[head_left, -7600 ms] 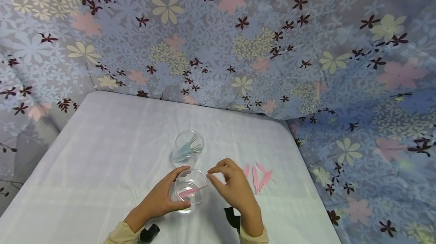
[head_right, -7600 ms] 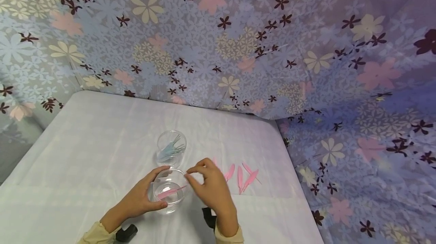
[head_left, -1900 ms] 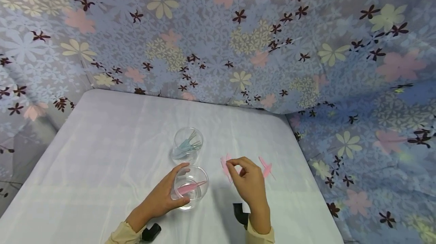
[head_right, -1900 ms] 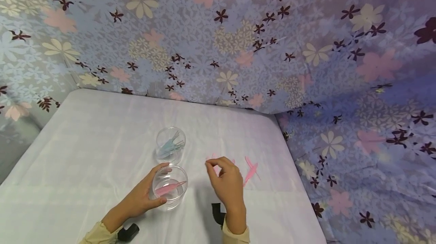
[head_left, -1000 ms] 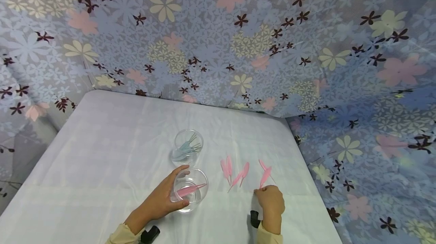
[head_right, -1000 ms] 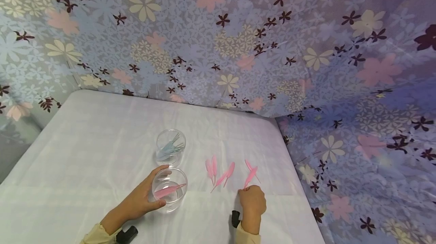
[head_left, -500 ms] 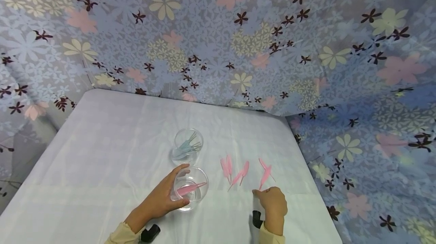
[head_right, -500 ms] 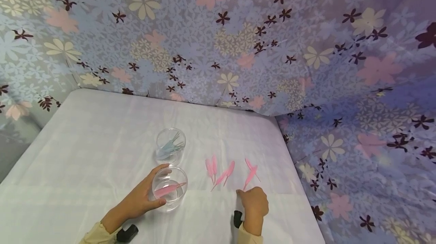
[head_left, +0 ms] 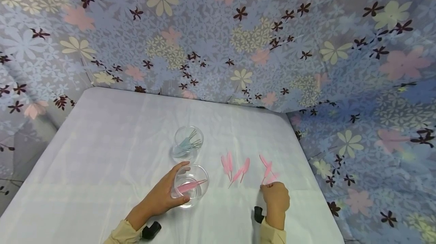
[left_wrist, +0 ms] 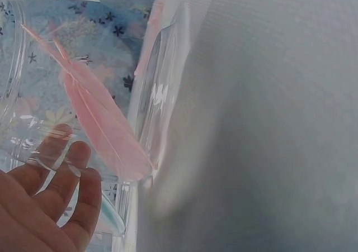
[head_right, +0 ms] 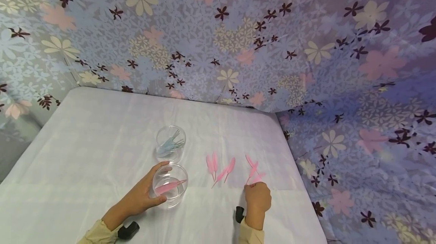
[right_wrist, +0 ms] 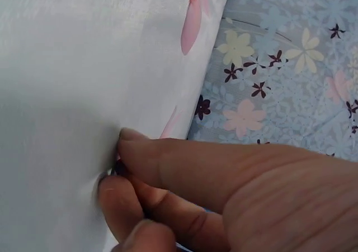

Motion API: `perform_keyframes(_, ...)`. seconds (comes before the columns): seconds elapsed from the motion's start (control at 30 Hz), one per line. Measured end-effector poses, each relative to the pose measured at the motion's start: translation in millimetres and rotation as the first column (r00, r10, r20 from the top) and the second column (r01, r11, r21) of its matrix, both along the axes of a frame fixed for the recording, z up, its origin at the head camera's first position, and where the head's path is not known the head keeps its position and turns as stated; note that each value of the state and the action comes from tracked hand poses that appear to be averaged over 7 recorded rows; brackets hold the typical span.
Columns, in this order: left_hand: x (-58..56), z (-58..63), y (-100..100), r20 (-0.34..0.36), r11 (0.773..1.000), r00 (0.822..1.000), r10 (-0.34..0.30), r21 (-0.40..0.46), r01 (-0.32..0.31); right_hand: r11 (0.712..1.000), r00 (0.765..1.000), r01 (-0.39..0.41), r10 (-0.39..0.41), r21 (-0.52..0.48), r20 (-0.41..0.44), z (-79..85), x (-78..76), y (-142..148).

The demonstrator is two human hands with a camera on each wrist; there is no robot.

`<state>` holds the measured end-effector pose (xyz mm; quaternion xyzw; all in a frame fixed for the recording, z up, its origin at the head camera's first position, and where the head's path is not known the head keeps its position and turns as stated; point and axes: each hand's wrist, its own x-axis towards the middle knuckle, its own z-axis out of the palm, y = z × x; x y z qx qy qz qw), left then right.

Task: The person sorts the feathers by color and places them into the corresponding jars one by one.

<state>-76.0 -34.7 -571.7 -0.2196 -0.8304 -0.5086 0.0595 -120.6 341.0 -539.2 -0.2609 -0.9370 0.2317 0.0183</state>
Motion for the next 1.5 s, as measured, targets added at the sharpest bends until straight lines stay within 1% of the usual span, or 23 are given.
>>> perform_keyframes(0.07, -0.5, 0.1, 0, 0.006, 1.0, 1.0, 0.001, 0.004, -0.001, 1.0, 1.0, 0.0, 0.0, 0.004, -0.009, 0.7, -0.8, 0)
perform_keyframes(0.2, -1.0, -0.5, -1, 0.024, 1.0, 1.0, 0.0, 0.014, -0.001, 1.0, 1.0, -0.005, 0.005, 0.001, -0.001, 1.8, -2.2, 0)
perform_keyframes(0.4, -1.5, -2.1, -1, 0.01, 1.0, 1.0, -0.002, 0.01, 0.002, 1.0, 1.0, 0.015, -0.015, 0.001, 0.013, 0.9, -4.8, 1)
perform_keyframes(0.6, -0.2, -2.7, -4, 0.006, 1.0, 1.0, 0.004, -0.01, -0.004, 0.999, 0.999, 0.013, -0.011, -0.038, 0.033, -4.7, -9.1, 0)
perform_keyframes(0.73, 1.5, -3.9, -4, 0.016, 1.0, 1.0, -0.004, -0.015, 0.005, 0.998, 0.999, -0.005, 0.008, -0.063, 0.047, -7.2, -5.1, 0)
perform_keyframes(0.8, 1.7, -4.6, -3, 0.019, 1.0, 1.0, -0.01, -0.015, 0.01, 0.998, 1.0, -0.013, 0.015, -0.066, 0.027, -4.7, -1.8, 0)
perform_keyframes(0.9, 0.9, -4.8, -2, 0.014, 1.0, 1.0, -0.006, -0.022, 0.006, 0.998, 0.998, -0.032, 0.029, -0.061, -0.048, 3.0, 0.3, 0)
perform_keyframes(1.0, 1.1, -3.6, -2, 0.021, 1.0, 1.0, 0.005, -0.022, -0.005, 0.996, 0.991, -0.06, 0.052, -0.066, -0.124, 11.3, -0.1, -1)
perform_keyframes(1.2, 3.0, -2.3, -3, 0.031, 1.0, 1.0, -0.002, -0.013, 0.003, 0.988, 0.98, -0.094, 0.07, -0.123, -0.185, 16.8, -0.3, -6)
perform_keyframes(1.27, 3.0, -2.0, -3, 0.029, 1.0, 1.0, -0.003, -0.016, 0.003, 0.984, 0.967, -0.106, 0.069, -0.142, -0.244, 17.8, -0.8, -9)
perform_keyframes(1.3, 2.8, -2.1, -3, 0.027, 1.0, 1.0, -0.002, -0.016, 0.003, 0.982, 0.957, -0.116, 0.069, -0.151, -0.282, 19.6, -1.3, -11)
perform_keyframes(1.43, 1.7, -2.2, -3, 0.018, 1.0, 1.0, 0.001, -0.019, -0.001, 0.974, 0.899, -0.139, 0.048, -0.18, -0.435, 34.4, -1.6, -17)
perform_keyframes(1.5, 1.1, -2.2, -3, 0.011, 1.0, 1.0, 0.003, -0.021, -0.003, 0.969, 0.874, -0.15, 0.037, -0.197, -0.484, 45.9, 0.7, -20)
